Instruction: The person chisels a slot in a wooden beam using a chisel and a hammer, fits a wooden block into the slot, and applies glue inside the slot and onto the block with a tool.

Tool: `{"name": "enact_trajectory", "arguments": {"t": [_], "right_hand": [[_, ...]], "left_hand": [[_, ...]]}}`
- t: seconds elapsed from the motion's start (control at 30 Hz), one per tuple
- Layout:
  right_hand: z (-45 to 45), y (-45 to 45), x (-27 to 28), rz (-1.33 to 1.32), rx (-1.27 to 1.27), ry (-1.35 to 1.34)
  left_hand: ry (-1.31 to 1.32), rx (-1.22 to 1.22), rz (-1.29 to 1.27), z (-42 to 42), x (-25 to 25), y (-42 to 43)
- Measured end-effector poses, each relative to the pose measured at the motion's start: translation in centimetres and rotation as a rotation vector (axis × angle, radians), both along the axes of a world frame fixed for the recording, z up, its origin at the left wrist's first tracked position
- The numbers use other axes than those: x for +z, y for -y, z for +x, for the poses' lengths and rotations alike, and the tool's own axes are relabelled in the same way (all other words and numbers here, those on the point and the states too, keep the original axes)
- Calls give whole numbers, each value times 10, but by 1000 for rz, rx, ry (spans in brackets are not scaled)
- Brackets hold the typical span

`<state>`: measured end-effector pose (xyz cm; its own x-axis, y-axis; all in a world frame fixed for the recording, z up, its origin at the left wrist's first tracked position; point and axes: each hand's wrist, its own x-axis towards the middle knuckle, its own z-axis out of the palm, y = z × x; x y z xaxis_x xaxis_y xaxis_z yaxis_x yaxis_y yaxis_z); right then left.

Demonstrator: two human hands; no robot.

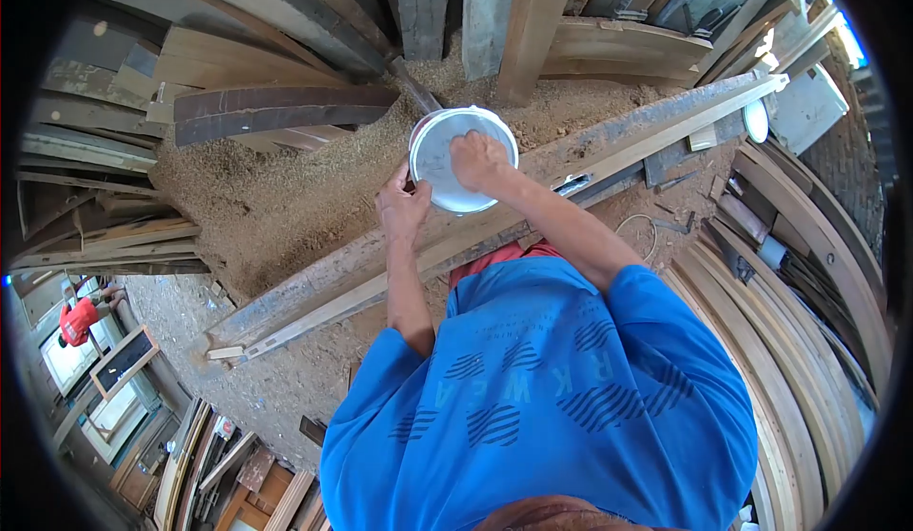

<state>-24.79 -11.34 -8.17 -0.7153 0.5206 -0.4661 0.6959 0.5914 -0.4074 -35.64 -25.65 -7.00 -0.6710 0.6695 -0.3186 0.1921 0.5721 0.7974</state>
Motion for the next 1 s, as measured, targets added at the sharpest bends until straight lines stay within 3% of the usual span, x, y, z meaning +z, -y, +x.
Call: {"name": "enact_trajectory", "arguments": {"t": [0.07, 0.17, 0.37, 0.47, 0.7, 0.77, 0.87, 1.0], "right_hand": [[-13, 0, -31, 26, -160, -120], [-25, -6, -46, -14, -99, -88], [-42, -6, -42, -15, -56, -1], [-41, -1, -63, 63, -104, -193], [-44, -9, -87, -40, 109, -32], [-41, -11, -67, -56, 150, 68], [-39, -1, -54, -170, 24, 225], [-36, 18, -72, -389, -298, 179]], "left_hand": [[24, -14, 19, -4, 5, 4], [222, 37, 267, -19, -31, 14], [275, 21, 168, -35, -28, 23], [230, -27, 114, -36, -29, 24], [257, -25, 150, -37, -31, 19], [240, -43, 123, -36, -30, 18], [287, -5, 182, -28, -27, 13], [301, -15, 192, -27, -43, 17]]}}
